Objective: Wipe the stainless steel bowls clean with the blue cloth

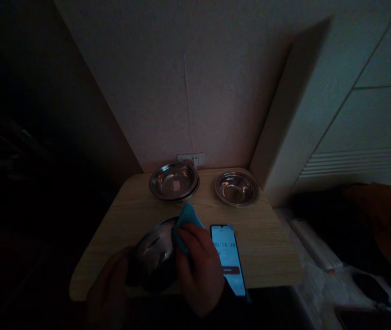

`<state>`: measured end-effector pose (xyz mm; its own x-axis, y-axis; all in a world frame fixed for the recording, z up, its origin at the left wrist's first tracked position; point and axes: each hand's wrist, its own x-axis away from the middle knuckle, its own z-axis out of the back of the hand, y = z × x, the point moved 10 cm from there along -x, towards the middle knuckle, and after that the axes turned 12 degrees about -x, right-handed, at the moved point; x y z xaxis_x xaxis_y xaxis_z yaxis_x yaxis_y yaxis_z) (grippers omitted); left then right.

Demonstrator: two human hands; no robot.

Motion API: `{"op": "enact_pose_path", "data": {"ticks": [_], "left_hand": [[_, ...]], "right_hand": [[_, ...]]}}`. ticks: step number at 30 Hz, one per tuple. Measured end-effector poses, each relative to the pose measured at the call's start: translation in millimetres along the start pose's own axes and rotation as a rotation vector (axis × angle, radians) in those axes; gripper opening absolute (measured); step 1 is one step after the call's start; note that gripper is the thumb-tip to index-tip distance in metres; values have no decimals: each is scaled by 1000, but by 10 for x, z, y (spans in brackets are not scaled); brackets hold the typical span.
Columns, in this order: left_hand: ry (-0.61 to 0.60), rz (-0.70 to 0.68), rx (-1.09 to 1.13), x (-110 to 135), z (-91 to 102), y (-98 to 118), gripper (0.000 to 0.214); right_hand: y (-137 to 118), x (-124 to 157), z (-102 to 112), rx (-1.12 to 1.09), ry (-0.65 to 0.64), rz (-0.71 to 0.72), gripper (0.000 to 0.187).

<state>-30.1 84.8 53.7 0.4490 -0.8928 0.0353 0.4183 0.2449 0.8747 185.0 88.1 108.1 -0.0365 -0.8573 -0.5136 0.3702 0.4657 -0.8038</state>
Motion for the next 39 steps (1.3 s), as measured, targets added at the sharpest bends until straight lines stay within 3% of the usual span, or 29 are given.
{"op": "enact_pose_path", "data": {"ticks": [6, 9, 13, 15, 20, 24, 26, 30, 32, 35, 37, 39], "left_hand": [[-41, -24, -51, -42, 33, 243, 41], [-55, 13, -65, -53, 41, 262, 44], [-75, 70, -44, -24, 13, 192, 46], [-78, 70, -30, 2, -14, 159, 48], [-5, 71, -12, 32, 0, 86, 50], [21, 71, -12, 39, 17, 106, 54], [15, 62, 9, 43, 16, 132, 53], [43, 83, -13, 41, 73, 87, 50], [44, 92, -47, 31, 86, 26, 49], [54, 89, -38, 19, 88, -63, 47], [34, 74, -11, 15, 51, -89, 47], [15, 71, -14, 16, 18, -90, 47]], "right_hand": [[-96, 48, -106, 79, -32, 62, 32], [-236, 100, -143, 151, -22, 119, 34], [-615, 190, -268, 221, -67, 407, 32], [-663, 162, -315, 203, -131, 473, 31], [-328, -96, -218, 147, -119, 143, 33], [-607, -60, -328, 91, -164, 295, 32], [-580, -115, -368, 41, -199, 274, 29], [-30, -323, -321, -60, -179, -58, 30], [98, -329, -297, -92, -150, -139, 32], [-163, -257, -294, -32, -125, -21, 33], [-425, -198, -376, -40, -202, 109, 34], [-480, -204, -407, -81, -245, 141, 33]]}}
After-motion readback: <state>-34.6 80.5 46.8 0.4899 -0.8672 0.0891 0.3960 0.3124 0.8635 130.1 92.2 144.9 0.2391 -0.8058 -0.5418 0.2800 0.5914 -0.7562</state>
